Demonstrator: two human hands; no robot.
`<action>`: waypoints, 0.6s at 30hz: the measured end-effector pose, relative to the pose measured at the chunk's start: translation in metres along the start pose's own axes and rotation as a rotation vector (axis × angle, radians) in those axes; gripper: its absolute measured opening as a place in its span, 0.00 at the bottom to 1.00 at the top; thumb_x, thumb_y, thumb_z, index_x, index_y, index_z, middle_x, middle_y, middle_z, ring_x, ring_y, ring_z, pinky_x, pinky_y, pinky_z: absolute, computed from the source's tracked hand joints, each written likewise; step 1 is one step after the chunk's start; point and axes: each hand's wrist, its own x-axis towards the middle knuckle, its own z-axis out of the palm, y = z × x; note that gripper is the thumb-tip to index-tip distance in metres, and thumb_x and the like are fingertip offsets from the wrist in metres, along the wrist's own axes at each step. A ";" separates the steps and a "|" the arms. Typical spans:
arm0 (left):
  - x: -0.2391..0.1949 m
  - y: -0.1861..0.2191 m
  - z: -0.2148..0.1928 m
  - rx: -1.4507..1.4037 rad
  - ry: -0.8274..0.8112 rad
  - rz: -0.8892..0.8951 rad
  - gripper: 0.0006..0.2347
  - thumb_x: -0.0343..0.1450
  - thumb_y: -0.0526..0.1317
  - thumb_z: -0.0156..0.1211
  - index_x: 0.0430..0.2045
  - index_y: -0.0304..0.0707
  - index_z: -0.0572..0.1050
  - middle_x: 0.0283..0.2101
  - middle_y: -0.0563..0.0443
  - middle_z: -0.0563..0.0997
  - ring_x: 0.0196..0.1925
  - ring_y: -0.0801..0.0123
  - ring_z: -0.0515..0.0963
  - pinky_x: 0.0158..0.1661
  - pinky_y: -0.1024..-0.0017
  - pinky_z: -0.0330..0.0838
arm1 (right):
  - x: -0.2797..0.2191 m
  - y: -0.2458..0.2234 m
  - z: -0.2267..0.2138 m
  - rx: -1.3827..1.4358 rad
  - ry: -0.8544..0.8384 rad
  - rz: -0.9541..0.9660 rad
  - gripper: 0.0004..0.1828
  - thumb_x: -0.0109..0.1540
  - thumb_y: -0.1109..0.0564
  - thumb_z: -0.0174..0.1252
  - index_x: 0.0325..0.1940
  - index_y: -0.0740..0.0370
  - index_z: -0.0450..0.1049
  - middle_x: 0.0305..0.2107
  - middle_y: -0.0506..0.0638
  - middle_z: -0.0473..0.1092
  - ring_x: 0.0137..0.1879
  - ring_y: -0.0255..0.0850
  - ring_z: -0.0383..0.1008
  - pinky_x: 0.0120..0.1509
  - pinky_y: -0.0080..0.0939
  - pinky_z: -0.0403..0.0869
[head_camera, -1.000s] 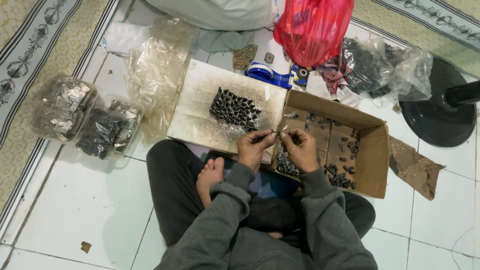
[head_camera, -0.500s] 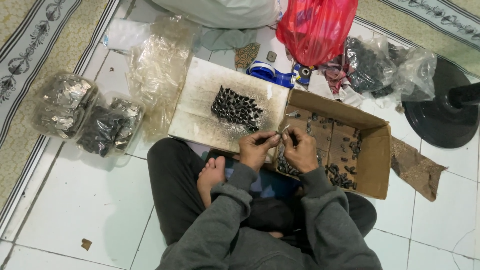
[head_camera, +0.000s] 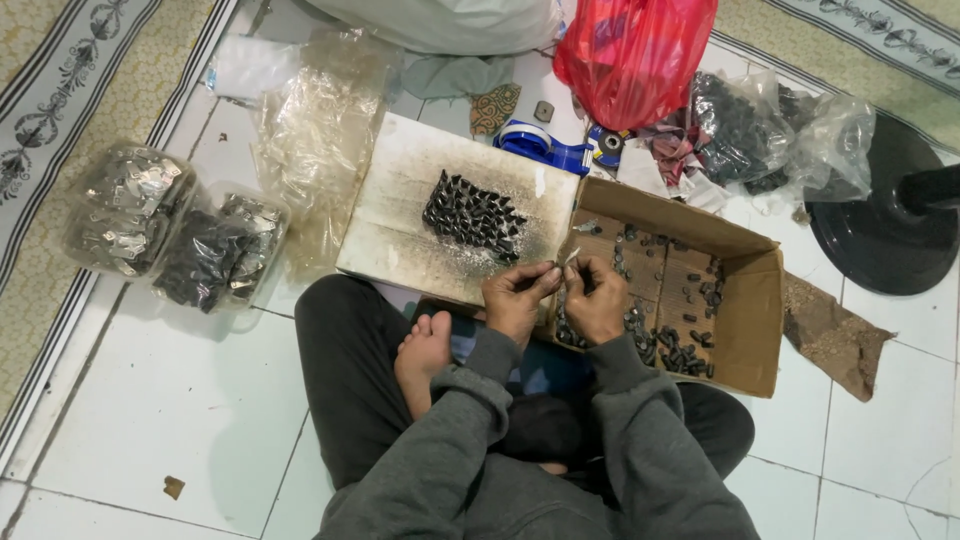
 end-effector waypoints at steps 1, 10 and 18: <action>0.000 -0.003 -0.001 0.001 0.000 -0.003 0.10 0.68 0.29 0.76 0.39 0.23 0.83 0.42 0.25 0.85 0.46 0.49 0.85 0.44 0.61 0.88 | -0.002 0.003 0.001 0.000 0.001 0.003 0.06 0.71 0.65 0.54 0.43 0.67 0.76 0.27 0.66 0.74 0.36 0.65 0.79 0.32 0.62 0.74; -0.014 -0.012 0.011 0.060 0.201 -0.132 0.11 0.67 0.32 0.77 0.41 0.32 0.85 0.37 0.36 0.86 0.37 0.61 0.88 0.32 0.79 0.87 | -0.006 0.025 0.009 0.311 0.009 0.003 0.07 0.68 0.63 0.65 0.44 0.72 0.78 0.32 0.65 0.77 0.42 0.45 0.78 0.44 0.52 0.78; -0.031 0.001 0.025 0.295 0.236 0.001 0.05 0.76 0.32 0.60 0.45 0.36 0.77 0.48 0.35 0.83 0.49 0.50 0.86 0.42 0.67 0.88 | 0.000 0.032 0.021 0.230 0.026 0.014 0.07 0.67 0.62 0.68 0.47 0.67 0.83 0.33 0.63 0.80 0.41 0.45 0.81 0.42 0.47 0.79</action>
